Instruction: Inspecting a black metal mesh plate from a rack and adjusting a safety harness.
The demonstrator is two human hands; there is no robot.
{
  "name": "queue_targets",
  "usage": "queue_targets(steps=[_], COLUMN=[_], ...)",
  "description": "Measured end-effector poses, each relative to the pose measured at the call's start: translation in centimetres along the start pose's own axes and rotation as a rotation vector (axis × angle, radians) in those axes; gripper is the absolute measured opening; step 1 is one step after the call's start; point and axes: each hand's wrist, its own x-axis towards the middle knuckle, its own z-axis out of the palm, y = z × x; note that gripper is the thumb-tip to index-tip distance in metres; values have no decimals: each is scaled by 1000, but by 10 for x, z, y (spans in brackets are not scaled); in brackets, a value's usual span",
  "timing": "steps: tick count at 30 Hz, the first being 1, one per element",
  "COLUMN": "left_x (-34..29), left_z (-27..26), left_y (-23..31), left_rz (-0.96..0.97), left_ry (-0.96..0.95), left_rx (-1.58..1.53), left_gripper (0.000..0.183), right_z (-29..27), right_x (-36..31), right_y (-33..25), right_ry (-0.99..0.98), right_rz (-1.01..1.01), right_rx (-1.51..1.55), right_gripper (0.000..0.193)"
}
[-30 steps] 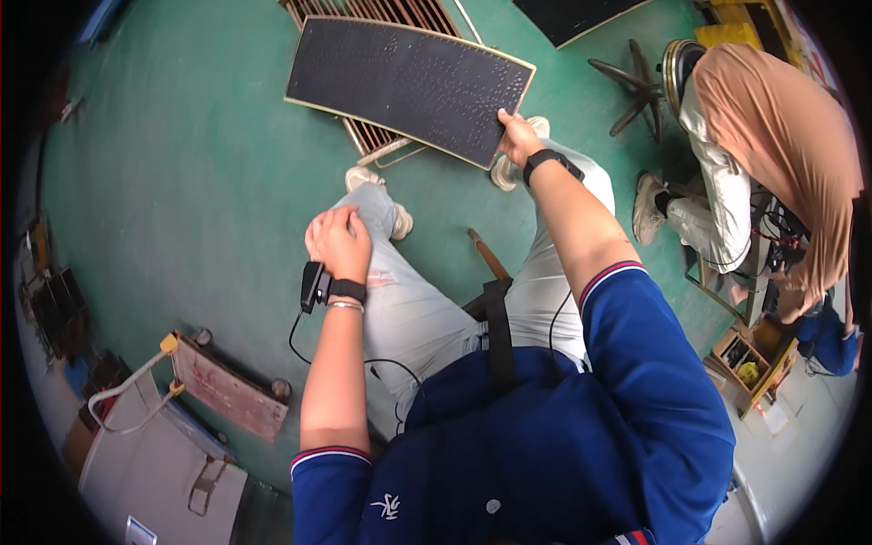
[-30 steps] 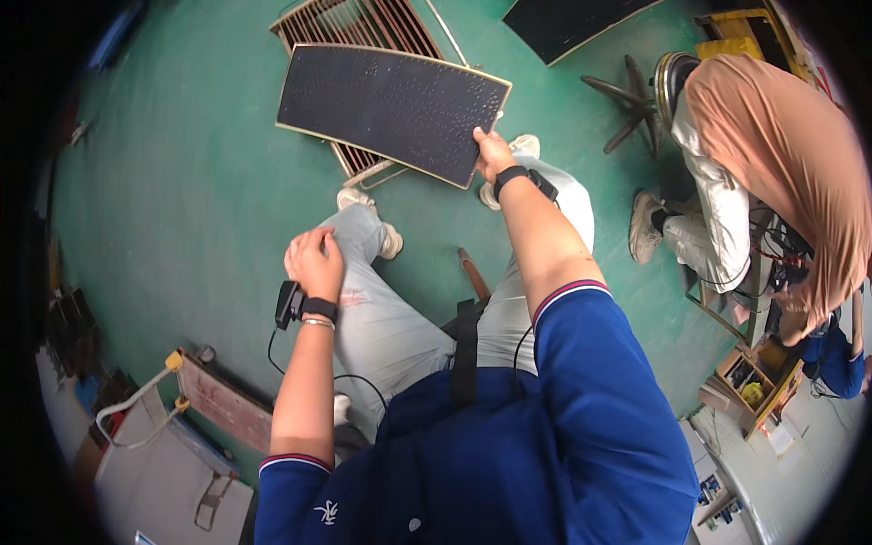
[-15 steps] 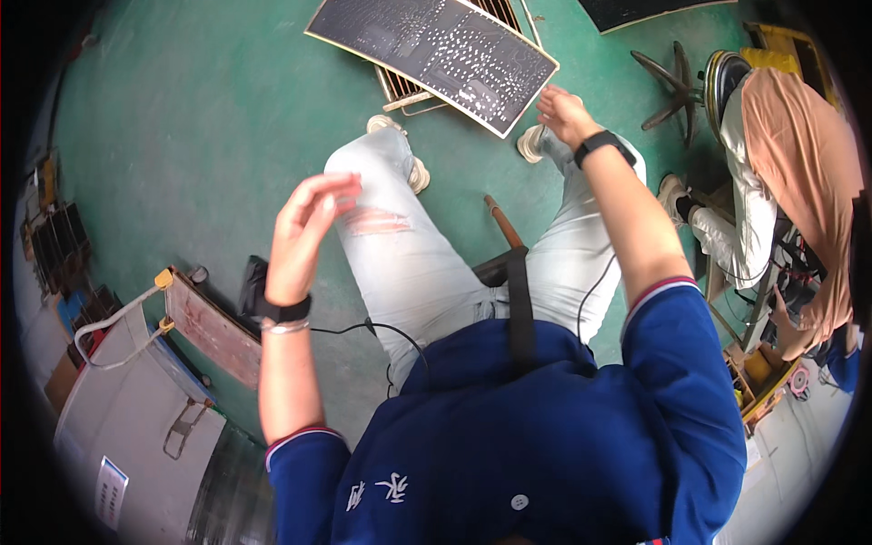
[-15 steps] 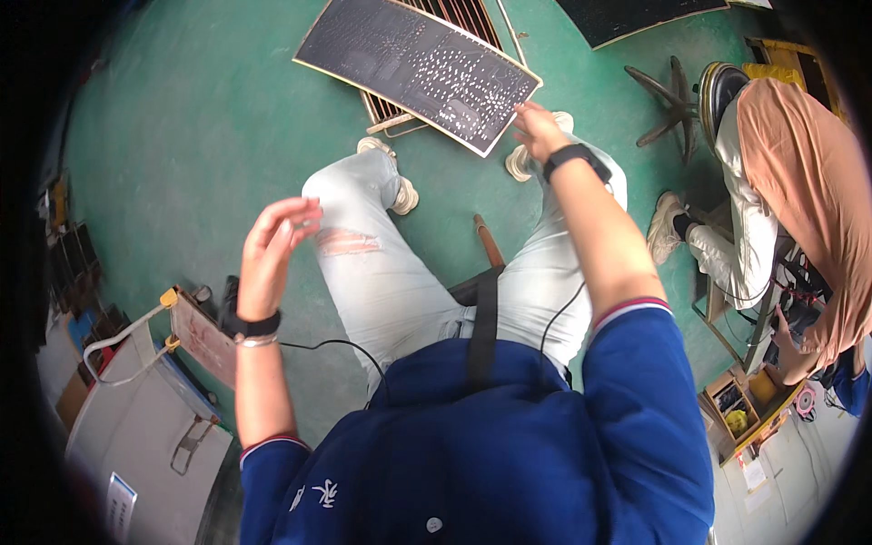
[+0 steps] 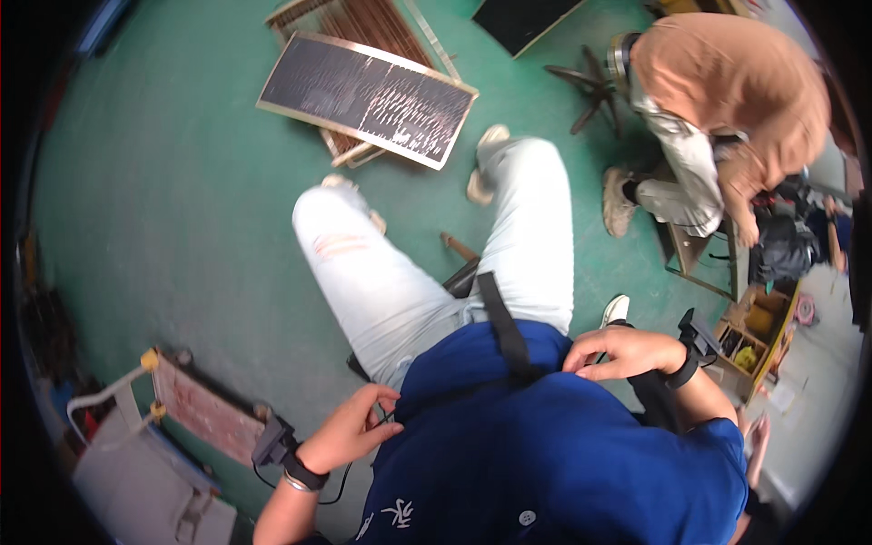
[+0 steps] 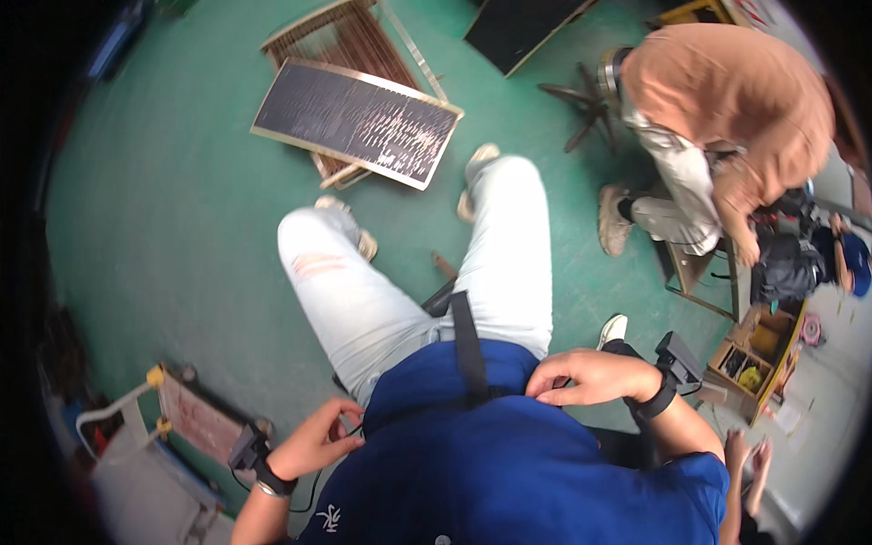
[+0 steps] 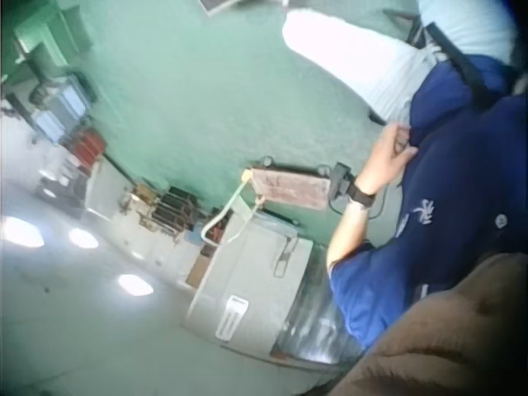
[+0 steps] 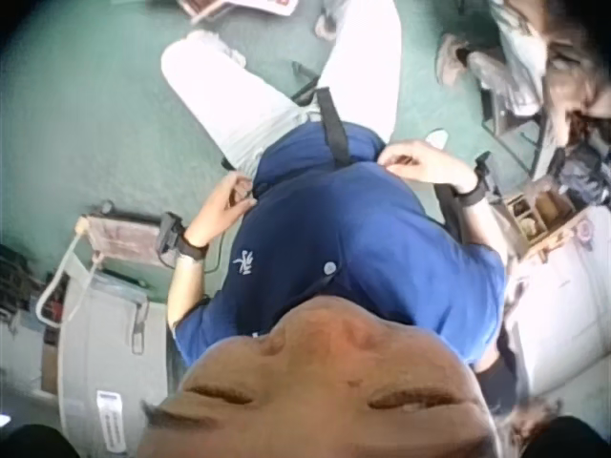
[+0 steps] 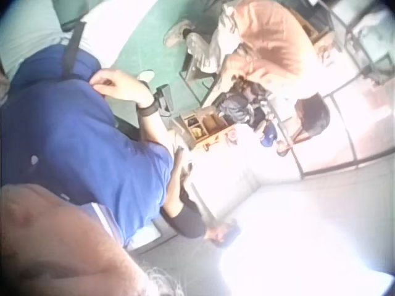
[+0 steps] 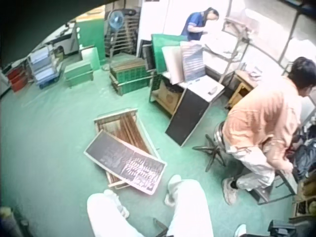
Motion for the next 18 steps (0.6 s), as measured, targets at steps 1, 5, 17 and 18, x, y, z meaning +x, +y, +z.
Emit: queue_targets(steps=[1, 5, 17, 18], left_x=[3, 22, 27, 26], left_z=[3, -6, -80, -83], left_y=[1, -5, 97, 112], left_rz=[91, 153, -53, -62], left_ry=[84, 124, -98, -84], left_rx=[42, 218, -288, -218], left_gripper=[33, 22, 9, 9], right_z=[5, 3, -57, -57], right_x=[-5, -18, -41, -49], right_y=[-2, -1, -30, -38], right_ry=[72, 167, 148, 118], right_rz=[-10, -48, -87, -85], right_rx=[-11, -227, -128, -131], right_gripper=[19, 16, 18, 17])
